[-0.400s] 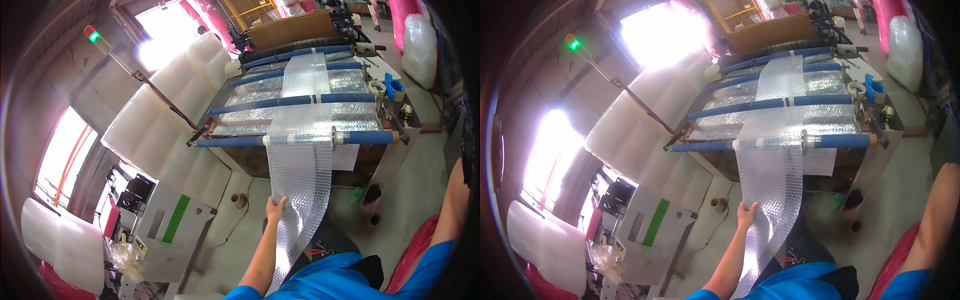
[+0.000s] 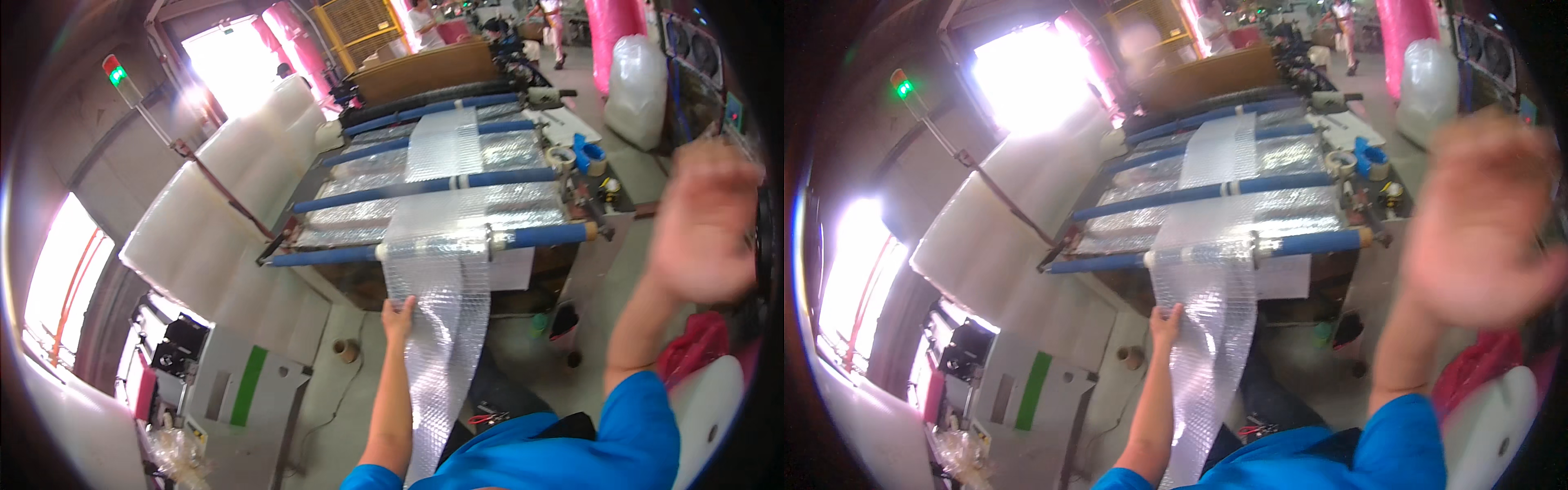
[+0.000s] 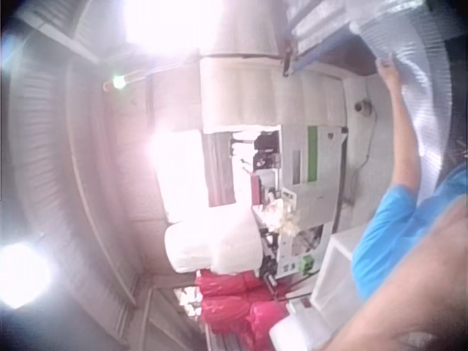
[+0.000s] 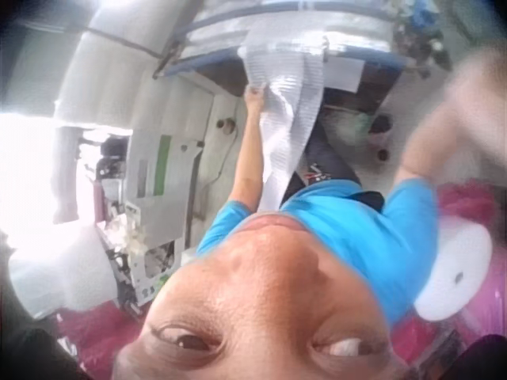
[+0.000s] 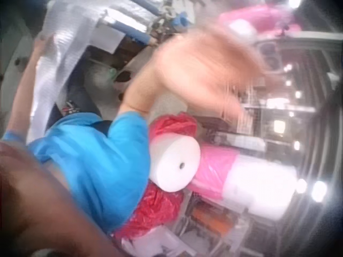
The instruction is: The person pulls a sheet of bubble wrap from a roll mounted on a machine, smoothing and aligning it with both hands as it feeds through rollers. They continue to guide the bubble wrap along the machine's path, ensuring it remains flat and properly positioned.
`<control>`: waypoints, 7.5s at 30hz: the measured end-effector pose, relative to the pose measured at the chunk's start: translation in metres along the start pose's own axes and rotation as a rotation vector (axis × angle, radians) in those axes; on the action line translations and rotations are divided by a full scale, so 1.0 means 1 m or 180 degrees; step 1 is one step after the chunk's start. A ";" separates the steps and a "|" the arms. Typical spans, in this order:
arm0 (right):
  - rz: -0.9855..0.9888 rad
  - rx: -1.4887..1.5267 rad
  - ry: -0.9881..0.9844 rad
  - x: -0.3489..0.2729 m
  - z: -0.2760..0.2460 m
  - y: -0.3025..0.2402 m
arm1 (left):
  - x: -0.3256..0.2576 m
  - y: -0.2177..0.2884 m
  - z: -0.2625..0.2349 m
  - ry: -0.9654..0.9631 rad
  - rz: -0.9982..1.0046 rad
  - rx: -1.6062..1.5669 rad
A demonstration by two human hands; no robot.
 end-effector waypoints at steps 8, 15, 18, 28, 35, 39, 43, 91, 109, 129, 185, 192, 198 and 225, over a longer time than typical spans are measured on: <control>0.3277 -0.2765 0.1169 -0.264 -0.099 0.144 | 0.038 0.043 -0.017 -0.0245 -0.0087 -0.0055; 0.2705 -0.4349 0.0236 -0.345 -0.084 0.097 | -0.055 -0.013 -0.039 -0.1109 -0.0795 0.0094; 0.4051 -0.3317 0.0919 -0.400 -0.108 0.084 | -0.089 -0.030 -0.054 -0.0503 -0.0754 0.0035; 0.4878 -0.1673 0.0888 -0.320 -0.014 0.071 | -0.076 0.039 -0.159 -0.0502 -0.0421 -0.0584; 0.4926 -0.1783 0.1266 -0.356 -0.027 0.065 | -0.084 0.001 -0.135 -0.0274 -0.0788 -0.0551; 0.4829 -0.2417 0.1290 -0.437 -0.090 0.061 | -0.082 -0.054 -0.065 -0.0246 -0.0588 0.0626; 0.4468 -0.3287 0.0539 -0.451 -0.129 0.082 | -0.068 -0.071 -0.012 -0.0074 -0.0444 0.1114; 0.4514 -0.2608 0.0793 -0.358 -0.184 0.160 | 0.026 0.014 -0.012 -0.0006 -0.0292 0.0752; 0.5126 -0.2320 0.0192 -0.381 -0.077 0.080 | -0.069 0.014 -0.108 -0.0377 -0.0732 0.0822; 0.4901 -0.2408 0.0513 -0.441 -0.161 0.095 | -0.064 -0.041 0.000 0.0420 -0.0835 0.1657; 0.4567 -0.1789 0.1010 -0.319 -0.182 0.182 | 0.026 0.059 -0.008 0.0681 -0.0565 0.0717; 0.5309 -0.2397 0.0579 -0.422 -0.178 0.112 | -0.059 -0.020 -0.016 -0.0041 -0.0899 0.0977; 0.5417 -0.2184 0.0476 -0.400 -0.093 0.075 | -0.090 -0.009 -0.080 -0.0109 -0.1170 0.0583; 0.4858 -0.2310 0.0920 -0.445 -0.129 0.075 | -0.084 -0.053 -0.012 0.0401 -0.0604 0.1145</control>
Point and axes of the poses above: each hand's wrist, its own x-axis towards the middle knuckle, its own z-axis out of the palm, y = z × x, the point moved 3 cm from there along x, towards the middle knuckle, and after that the axes turned 8 degrees about x, right-handed, at the moved point
